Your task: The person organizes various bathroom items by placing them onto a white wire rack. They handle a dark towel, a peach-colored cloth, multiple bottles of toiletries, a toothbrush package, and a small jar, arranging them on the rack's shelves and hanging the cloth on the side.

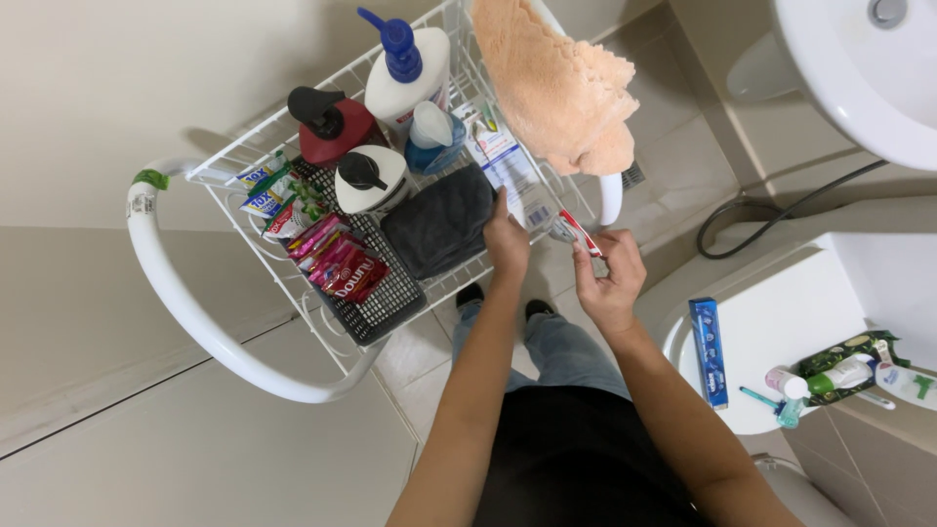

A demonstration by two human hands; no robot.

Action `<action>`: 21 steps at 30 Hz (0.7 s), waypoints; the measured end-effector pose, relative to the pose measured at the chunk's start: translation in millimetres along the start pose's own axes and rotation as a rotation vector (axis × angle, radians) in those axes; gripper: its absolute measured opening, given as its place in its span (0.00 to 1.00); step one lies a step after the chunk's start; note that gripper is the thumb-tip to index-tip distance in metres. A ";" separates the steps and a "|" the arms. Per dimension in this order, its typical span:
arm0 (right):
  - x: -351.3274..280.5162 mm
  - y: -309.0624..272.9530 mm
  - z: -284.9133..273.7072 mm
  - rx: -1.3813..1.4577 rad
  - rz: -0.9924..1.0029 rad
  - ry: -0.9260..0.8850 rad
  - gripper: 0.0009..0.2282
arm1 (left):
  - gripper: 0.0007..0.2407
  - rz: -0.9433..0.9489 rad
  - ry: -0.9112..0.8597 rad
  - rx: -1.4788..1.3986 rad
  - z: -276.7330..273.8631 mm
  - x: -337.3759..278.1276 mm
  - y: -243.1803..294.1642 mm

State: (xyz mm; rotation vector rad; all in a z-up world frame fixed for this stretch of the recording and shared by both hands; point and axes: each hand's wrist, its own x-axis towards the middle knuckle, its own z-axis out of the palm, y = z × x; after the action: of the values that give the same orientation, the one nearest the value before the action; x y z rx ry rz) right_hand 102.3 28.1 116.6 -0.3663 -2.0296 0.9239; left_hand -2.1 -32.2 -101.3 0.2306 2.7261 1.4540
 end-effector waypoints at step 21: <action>-13.2 -38.5 57.0 0.036 -0.064 -0.005 0.03 | 0.32 0.178 -0.187 -0.374 -120.1 -49.7 51.1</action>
State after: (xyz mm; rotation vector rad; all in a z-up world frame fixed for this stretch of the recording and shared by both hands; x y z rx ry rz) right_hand 67.4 -32.7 116.1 -0.2785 -2.0155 0.9215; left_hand 39.7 -110.5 6.6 0.5685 2.2845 1.8450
